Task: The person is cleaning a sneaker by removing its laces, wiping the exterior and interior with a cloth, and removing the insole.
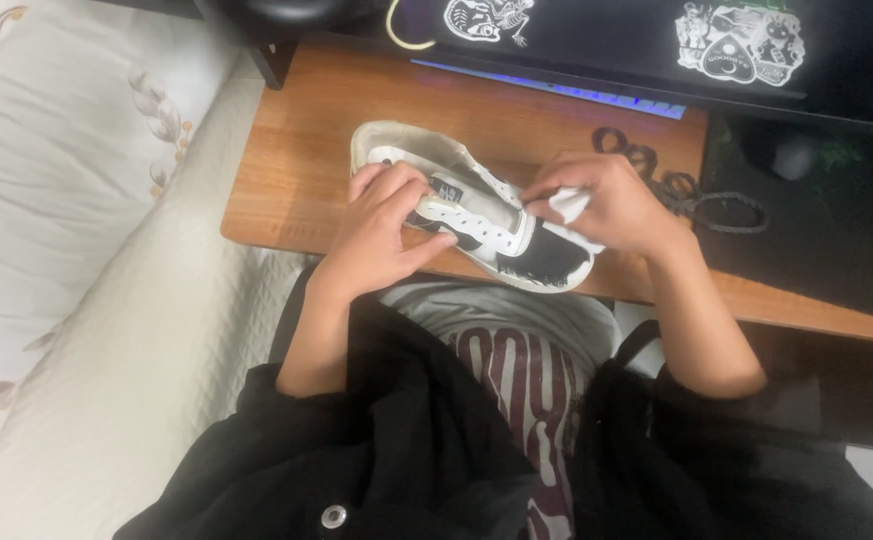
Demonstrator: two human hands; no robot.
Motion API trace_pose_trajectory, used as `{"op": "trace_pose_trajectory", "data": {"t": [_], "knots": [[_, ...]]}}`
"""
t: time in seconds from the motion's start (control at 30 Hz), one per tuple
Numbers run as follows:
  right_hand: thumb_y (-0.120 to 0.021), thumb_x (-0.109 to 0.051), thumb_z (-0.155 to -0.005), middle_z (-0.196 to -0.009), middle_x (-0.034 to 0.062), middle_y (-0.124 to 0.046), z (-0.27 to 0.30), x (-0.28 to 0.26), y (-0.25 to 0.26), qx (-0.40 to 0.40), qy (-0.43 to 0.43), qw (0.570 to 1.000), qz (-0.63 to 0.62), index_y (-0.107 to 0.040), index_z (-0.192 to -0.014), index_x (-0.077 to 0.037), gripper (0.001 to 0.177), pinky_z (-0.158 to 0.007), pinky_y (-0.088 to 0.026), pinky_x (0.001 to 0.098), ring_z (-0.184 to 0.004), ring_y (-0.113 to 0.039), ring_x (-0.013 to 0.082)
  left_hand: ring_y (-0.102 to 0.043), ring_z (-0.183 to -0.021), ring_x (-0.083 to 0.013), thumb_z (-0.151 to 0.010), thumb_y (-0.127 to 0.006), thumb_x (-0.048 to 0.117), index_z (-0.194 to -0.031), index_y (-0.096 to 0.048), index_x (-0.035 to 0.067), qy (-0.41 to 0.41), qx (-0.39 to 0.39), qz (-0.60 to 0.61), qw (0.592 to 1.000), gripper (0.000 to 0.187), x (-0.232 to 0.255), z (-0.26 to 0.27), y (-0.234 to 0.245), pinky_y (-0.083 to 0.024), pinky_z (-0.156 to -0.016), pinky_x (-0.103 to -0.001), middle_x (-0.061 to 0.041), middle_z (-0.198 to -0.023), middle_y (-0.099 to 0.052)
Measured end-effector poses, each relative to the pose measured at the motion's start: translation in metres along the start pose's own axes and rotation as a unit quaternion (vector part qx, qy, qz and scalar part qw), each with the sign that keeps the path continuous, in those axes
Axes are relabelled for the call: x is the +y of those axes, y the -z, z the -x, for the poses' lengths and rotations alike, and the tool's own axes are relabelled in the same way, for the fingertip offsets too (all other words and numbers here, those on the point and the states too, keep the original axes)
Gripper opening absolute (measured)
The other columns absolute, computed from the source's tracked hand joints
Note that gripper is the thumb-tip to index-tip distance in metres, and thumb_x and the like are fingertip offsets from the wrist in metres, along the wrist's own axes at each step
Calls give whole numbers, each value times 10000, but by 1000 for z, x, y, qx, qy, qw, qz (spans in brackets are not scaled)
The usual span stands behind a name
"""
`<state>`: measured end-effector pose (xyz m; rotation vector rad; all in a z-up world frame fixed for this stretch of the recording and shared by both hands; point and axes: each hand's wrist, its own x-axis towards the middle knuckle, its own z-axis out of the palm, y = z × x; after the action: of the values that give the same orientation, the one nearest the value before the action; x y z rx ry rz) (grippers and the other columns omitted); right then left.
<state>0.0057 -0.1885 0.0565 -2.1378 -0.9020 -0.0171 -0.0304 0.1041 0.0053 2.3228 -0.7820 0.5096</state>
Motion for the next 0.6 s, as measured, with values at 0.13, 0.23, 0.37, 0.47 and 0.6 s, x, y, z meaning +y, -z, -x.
{"op": "trace_pose_trajectory", "data": {"t": [0.13,0.23,0.37,0.47,0.6], "knots": [[-837,-90,-839,-827,129,-734,-4,8,-3,-7,21,1000,-3,-790,-923,-45,106,-778,-567,425,-833,-728,302,-596,-1117,-229,-813,-864,384,-1056,-626,83,2,-1,0,1000,454,-2,1,-1,-282,-1137,-422,-39,-1067,-592],[-816,-99,-873,-862,117,-722,-2,28,-9,14,33,999,21,-777,-964,-51,110,-778,-565,418,-859,-721,294,-602,-1105,-227,-827,-858,378,-1049,-629,82,1,1,5,1000,436,0,1,0,-281,-1136,-425,-45,-1063,-598],[-768,-96,-896,-859,153,-675,3,51,-11,30,1,999,15,-734,-988,-14,128,-769,-553,465,-853,-691,331,-598,-1109,-236,-831,-858,380,-1055,-627,75,4,-1,5,1000,443,-1,2,0,-287,-1128,-429,-51,-1066,-596],[-725,-95,-893,-885,188,-664,7,64,-10,30,-49,998,12,-720,-1020,0,158,-796,-536,499,-891,-681,362,-592,-1115,-238,-836,-853,376,-1058,-623,72,1,-2,4,1000,441,-2,2,1,-291,-1123,-425,-53,-1070,-591],[-698,-160,-897,-995,283,-685,15,67,-3,70,-136,986,62,-707,-1175,1,321,-880,-500,598,-1017,-667,494,-594,-1110,-244,-829,-862,370,-1048,-624,64,3,-3,3,1000,445,-1,2,0,-299,-1123,-429,-56,-1063,-597]]}}
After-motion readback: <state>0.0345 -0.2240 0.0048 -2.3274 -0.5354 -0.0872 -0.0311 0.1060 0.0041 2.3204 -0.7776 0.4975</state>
